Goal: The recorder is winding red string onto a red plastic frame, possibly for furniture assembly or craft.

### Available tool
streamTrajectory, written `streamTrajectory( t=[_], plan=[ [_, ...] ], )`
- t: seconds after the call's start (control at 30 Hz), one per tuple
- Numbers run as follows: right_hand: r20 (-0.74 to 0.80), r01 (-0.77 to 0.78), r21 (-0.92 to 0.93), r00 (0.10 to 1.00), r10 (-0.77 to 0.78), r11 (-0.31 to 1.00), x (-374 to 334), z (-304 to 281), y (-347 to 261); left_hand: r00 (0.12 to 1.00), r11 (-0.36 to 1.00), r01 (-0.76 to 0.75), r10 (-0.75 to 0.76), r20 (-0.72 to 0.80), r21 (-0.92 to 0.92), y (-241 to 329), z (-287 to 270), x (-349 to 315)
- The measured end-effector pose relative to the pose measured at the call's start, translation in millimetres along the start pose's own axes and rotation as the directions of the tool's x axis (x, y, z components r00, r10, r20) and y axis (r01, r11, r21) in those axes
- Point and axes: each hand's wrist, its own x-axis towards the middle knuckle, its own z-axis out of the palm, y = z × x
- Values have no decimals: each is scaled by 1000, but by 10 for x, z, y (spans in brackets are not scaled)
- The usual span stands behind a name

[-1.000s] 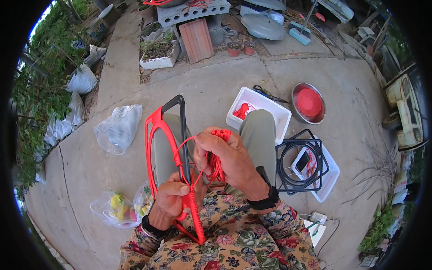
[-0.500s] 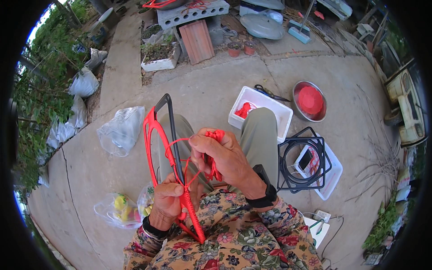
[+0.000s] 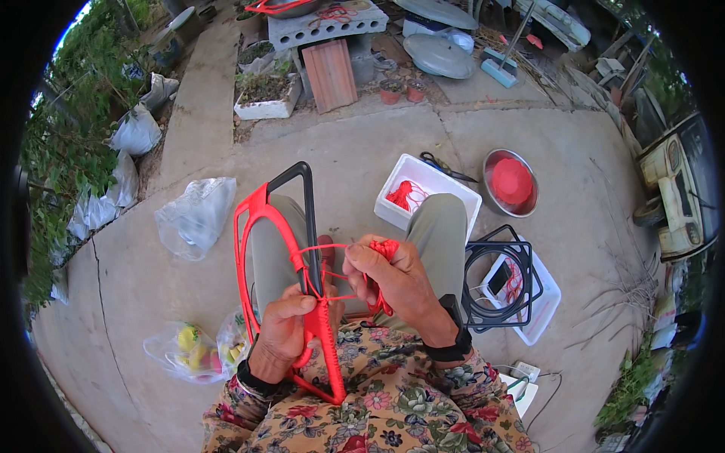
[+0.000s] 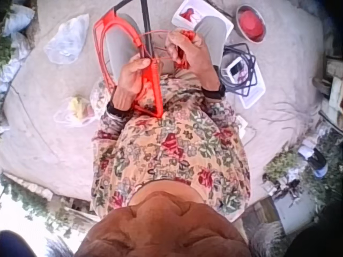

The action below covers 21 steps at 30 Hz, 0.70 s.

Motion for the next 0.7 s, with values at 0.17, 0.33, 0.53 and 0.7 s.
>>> streamTrajectory(
  t=[0.17, 0.33, 0.53, 0.7],
  plan=[
    [16, -84, -35, 996, 84, 996, 6, -85, -28, 996, 991, -30, 40, -75, 130, -14, 95, 102],
    [39, -90, -289, 994, 106, 953, 20, -44, -146, 991, 990, -23, 41, -129, 137, -2, 112, 162],
    [123, 105, -755, 992, -17, 647, 181, 44, -235, 978, 995, -3, 24, -206, 101, 20, 161, 177],
    [172, 141, -933, 983, 66, 330, 266, 104, -439, 974, 993, 32, -6, -228, 110, 14, 167, 193]
  ],
)
